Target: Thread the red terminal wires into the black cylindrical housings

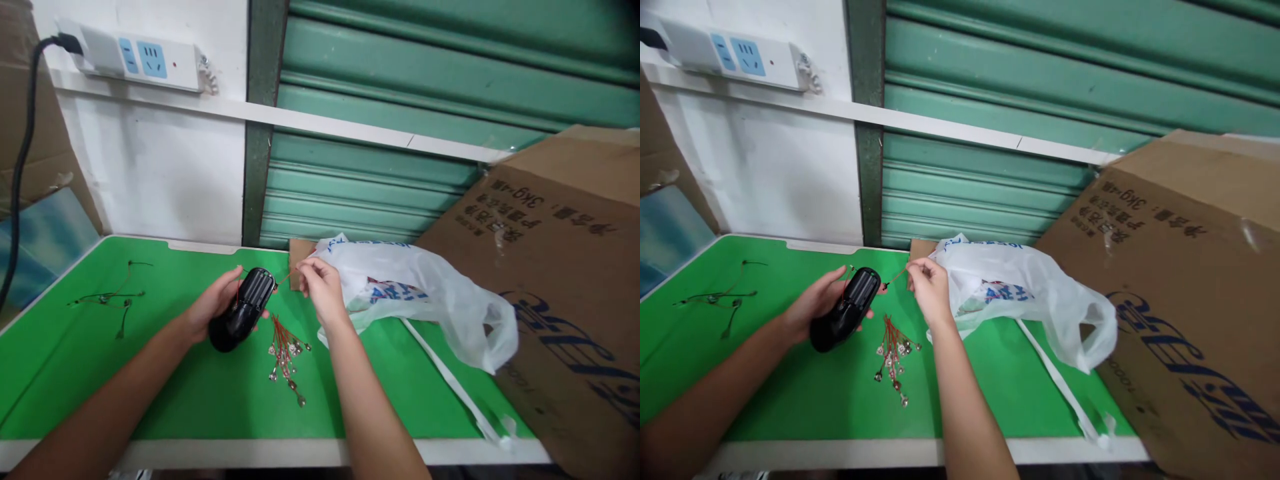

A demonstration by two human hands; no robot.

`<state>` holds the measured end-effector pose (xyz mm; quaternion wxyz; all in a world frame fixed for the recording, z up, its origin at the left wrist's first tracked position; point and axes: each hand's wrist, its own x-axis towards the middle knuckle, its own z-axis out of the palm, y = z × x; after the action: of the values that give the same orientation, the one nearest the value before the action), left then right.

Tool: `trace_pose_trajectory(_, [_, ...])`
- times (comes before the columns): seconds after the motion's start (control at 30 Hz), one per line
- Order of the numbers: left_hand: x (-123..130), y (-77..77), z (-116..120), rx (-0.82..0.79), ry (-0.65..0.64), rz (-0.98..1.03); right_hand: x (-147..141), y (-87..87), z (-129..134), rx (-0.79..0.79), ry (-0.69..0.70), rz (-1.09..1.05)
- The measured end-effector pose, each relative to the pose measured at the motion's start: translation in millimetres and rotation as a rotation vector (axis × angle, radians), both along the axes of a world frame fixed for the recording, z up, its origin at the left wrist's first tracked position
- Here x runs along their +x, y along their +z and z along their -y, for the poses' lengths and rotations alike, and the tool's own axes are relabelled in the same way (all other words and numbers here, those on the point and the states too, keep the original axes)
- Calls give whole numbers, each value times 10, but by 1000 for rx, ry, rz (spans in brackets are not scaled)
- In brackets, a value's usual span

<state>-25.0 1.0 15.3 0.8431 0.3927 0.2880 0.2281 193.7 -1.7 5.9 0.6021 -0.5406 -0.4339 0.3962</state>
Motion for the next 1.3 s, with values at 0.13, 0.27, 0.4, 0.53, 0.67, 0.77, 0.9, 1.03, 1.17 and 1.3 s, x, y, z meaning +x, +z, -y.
trace_pose_trajectory(0.13, [3,18,8,1,13,17,-10,9,8,-3,24,-56])
trace_pose_trajectory(0.27, [-22,35,11,-27,11,69,-45,52,47,-45,177,-185])
trace_pose_trajectory(0.4, [-46,44,4,-81,37,148,-106,92,99,-75,362,-227])
trace_pose_trajectory(0.53, [-58,46,-8,-109,42,195,-129,66,107,-34,410,-148])
trace_pose_trajectory(0.67, [-46,8,-12,-116,91,198,-125,45,114,102,233,23])
trace_pose_trajectory(0.77, [-9,-60,-12,-109,162,158,-179,66,176,231,177,154])
trace_pose_trajectory(0.9, [34,-133,-14,-74,177,147,-301,81,271,350,262,403])
trace_pose_trajectory(1.03, [17,-137,-19,-96,154,135,-346,52,277,376,271,590])
trace_pose_trajectory(1.17, [-19,-117,-25,-130,140,124,-341,23,249,387,273,633])
trace_pose_trajectory(1.3, [-28,-116,-30,-128,127,130,-342,16,242,383,266,632])
